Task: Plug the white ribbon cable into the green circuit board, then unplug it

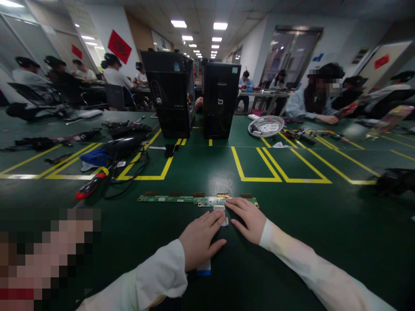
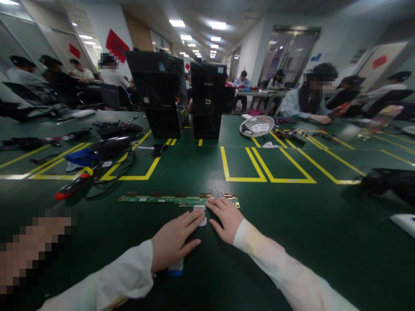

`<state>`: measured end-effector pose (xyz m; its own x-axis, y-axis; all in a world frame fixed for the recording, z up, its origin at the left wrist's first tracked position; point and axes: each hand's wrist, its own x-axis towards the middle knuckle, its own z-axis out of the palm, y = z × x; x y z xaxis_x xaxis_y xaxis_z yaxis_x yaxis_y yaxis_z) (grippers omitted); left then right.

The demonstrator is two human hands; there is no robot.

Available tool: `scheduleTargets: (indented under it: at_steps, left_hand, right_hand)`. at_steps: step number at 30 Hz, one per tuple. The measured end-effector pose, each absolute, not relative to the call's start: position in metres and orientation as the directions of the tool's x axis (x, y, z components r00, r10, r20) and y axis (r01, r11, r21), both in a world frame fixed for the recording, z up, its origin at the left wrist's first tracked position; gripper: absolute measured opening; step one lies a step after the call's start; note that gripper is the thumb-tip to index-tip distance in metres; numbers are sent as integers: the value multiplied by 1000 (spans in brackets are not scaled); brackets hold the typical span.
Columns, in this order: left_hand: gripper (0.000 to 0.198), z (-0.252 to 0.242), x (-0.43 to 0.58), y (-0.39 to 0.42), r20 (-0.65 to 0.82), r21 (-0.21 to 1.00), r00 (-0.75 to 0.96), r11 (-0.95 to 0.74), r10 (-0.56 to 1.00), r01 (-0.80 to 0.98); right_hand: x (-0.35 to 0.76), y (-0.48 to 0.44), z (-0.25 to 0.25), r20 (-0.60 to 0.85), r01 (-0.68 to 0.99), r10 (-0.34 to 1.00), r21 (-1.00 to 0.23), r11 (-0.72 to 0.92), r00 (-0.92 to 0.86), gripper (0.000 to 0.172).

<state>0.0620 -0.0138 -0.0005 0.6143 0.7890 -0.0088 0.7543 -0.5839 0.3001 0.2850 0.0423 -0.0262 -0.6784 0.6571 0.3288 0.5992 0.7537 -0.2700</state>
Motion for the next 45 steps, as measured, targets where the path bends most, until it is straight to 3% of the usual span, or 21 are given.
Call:
scheduleTargets:
  at_steps: [25, 45]
  left_hand:
    - [51, 7, 38, 16, 7, 339, 760, -716, 650, 610]
    - [61, 2, 55, -6, -10, 318, 652, -616, 758, 721]
  right_hand:
    - [290, 45, -16, 231, 598, 647, -249, 762, -727, 53]
    - [289, 44, -18, 264, 583, 646, -283, 762, -716, 51]
